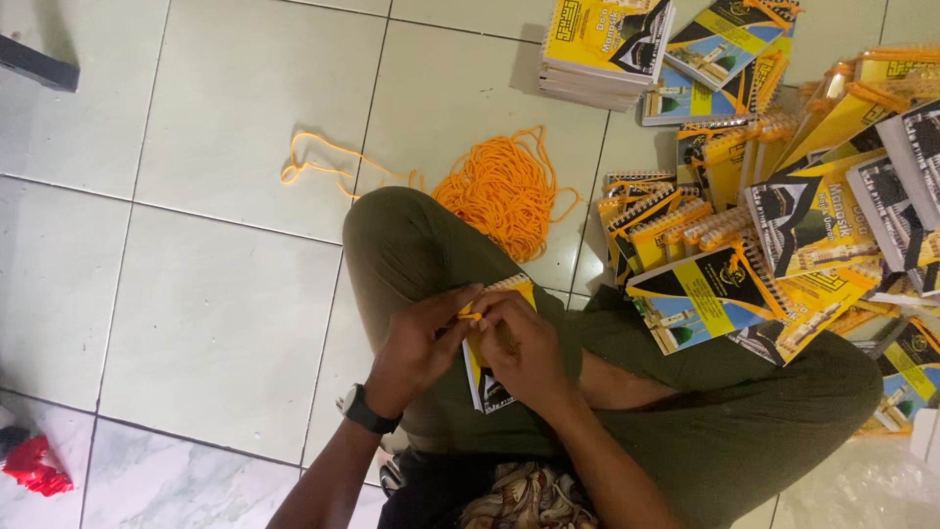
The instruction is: The person sits on the floor and ties orange strings around spiral-bound notebooks. They pick up a notebook, wrap the string around the spine, and tie a knot to secure it before placing it on a pile.
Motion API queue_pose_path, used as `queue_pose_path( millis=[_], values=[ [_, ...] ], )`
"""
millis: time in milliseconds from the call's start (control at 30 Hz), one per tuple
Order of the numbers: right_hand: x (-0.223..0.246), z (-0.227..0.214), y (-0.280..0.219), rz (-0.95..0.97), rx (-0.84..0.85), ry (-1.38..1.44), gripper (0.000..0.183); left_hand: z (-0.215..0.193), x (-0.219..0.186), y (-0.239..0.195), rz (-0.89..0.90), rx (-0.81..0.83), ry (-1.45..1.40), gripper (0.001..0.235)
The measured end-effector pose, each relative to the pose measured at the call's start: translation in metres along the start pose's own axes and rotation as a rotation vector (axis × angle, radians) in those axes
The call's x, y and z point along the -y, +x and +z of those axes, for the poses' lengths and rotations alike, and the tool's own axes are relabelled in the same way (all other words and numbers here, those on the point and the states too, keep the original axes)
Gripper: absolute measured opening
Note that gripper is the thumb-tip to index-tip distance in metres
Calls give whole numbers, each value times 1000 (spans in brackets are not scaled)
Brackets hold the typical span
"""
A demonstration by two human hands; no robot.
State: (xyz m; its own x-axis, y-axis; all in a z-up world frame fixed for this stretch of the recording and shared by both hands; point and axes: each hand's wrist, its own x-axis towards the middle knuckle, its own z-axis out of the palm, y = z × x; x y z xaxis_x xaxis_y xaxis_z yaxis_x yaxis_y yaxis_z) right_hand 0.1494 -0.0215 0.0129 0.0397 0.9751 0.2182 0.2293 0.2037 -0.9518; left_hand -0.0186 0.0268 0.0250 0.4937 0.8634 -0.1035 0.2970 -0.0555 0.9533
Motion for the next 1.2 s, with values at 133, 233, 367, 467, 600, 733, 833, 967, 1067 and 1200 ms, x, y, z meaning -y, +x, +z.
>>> queue_pose_path(
  millis=[133, 233, 367, 467, 600, 733, 833, 967, 1067, 1200],
  values=[
    [-17, 8, -8, -70, -43, 11, 8, 2, 6, -3, -4, -65, -10, 40],
    [-21, 13, -13, -60, -30, -18, 13, 8, 15, -5, -23, -87, 37, 40],
    [-4, 14, -5, -23, -33, -115, 23, 11, 13, -3, -13, -87, 194, 39],
    [-5, 17, -8, -14, -87, -154, 26, 10, 6, -3, -13, -66, 281, 46],
    [-2, 23, -10, 9, -115, -213, 19, 16, 14, -10, -105, -21, 451, 71],
    [0, 32, -11, 103, -94, -258, 16, 17, -21, -10, -311, 75, 526, 87],
    [7, 33, -11, 127, -84, -283, 12, 13, -30, -9, -346, 124, 488, 86],
    [0, 36, -15, 119, -46, -328, 13, 7, -50, -6, -472, 186, 443, 83],
    [10, 35, -12, -24, -20, -422, 15, 11, -28, -10, -351, 114, 428, 77],
    [-15, 28, -24, -105, 23, -373, 31, 15, 8, -3, -230, 49, 465, 63]
  ],
)
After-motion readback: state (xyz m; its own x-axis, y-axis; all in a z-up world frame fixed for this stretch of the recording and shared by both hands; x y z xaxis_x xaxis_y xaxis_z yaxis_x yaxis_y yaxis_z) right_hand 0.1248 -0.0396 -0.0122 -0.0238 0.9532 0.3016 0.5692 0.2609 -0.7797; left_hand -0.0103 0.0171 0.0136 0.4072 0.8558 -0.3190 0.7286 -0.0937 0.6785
